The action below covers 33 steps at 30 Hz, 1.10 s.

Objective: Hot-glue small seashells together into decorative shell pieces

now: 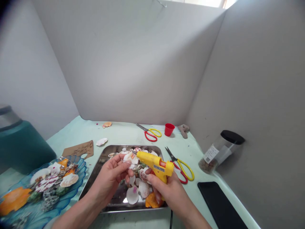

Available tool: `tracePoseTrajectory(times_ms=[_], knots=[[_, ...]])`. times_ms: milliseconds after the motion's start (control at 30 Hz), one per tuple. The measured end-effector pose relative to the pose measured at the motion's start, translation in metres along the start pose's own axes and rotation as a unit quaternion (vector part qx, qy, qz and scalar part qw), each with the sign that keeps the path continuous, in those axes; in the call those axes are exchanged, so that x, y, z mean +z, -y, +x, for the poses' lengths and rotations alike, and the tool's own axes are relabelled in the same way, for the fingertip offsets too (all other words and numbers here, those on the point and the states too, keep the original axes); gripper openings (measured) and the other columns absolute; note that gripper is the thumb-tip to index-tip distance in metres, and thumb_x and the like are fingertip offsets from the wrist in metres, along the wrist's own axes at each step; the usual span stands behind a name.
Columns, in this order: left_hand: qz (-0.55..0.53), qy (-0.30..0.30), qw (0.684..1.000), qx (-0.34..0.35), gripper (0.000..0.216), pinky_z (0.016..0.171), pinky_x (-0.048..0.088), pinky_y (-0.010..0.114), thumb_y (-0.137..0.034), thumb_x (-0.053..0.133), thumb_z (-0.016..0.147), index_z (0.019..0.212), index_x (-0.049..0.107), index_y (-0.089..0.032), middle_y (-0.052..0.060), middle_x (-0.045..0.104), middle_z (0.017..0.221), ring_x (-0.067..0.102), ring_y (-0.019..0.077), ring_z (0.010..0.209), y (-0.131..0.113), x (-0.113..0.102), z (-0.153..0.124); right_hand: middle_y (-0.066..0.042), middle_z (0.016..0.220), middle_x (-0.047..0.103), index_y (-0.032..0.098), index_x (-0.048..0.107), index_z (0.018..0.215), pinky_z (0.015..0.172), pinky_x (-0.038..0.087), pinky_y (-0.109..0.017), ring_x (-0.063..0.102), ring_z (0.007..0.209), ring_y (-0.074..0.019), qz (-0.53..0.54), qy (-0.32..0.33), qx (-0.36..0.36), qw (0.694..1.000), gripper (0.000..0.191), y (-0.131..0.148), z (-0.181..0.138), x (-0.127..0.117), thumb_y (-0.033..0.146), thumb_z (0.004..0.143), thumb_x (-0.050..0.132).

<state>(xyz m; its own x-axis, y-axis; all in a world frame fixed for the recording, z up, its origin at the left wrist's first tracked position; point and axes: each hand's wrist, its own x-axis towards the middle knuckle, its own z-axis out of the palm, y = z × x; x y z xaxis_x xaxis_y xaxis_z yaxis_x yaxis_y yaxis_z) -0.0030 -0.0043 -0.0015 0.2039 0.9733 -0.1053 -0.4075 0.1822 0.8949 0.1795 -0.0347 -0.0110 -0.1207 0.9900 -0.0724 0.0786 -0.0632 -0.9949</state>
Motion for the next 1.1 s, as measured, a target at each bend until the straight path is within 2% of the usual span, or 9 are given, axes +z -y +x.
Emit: tracePoseTrajectory(times_ms=[333,733,1100], knots=[[0.007,0.004,1.000,-0.007,0.024,0.043,0.040,0.018,-0.029,0.066,0.074,0.088,0.054,-0.014,0.002,0.064,0.055,0.051,0.0084,0.042,-0.0007,0.0003,-0.0002,0.006,0.041,0.047,0.015,0.060,0.088,0.045,0.039,-0.023,0.042,0.040,-0.0098,-0.056,0.021,0.009,0.998,0.033,-0.0027,-0.0001,-0.0032,0.047,0.081,0.057],[0.002,-0.008,1.000,0.010,0.024,0.044,0.039,0.017,-0.029,0.066,0.075,0.089,0.054,-0.015,0.001,0.064,0.055,0.051,0.0077,0.043,-0.0008,-0.0002,0.0005,0.007,0.041,0.046,0.016,0.062,0.086,0.044,0.039,-0.023,0.042,0.039,-0.0101,-0.040,0.010,0.015,0.999,0.033,-0.0026,-0.0006,-0.0011,0.048,0.077,0.061],[0.012,0.010,1.000,0.000,0.020,0.044,0.040,0.017,-0.027,0.064,0.077,0.088,0.054,-0.014,0.001,0.063,0.055,0.050,0.0079,0.043,-0.0006,0.0010,0.0006,0.006,0.042,0.045,0.016,0.061,0.082,0.044,0.036,-0.022,0.040,0.039,-0.0095,-0.037,-0.025,-0.009,0.999,0.031,0.0027,-0.0027,0.0038,0.047,0.078,0.059]])
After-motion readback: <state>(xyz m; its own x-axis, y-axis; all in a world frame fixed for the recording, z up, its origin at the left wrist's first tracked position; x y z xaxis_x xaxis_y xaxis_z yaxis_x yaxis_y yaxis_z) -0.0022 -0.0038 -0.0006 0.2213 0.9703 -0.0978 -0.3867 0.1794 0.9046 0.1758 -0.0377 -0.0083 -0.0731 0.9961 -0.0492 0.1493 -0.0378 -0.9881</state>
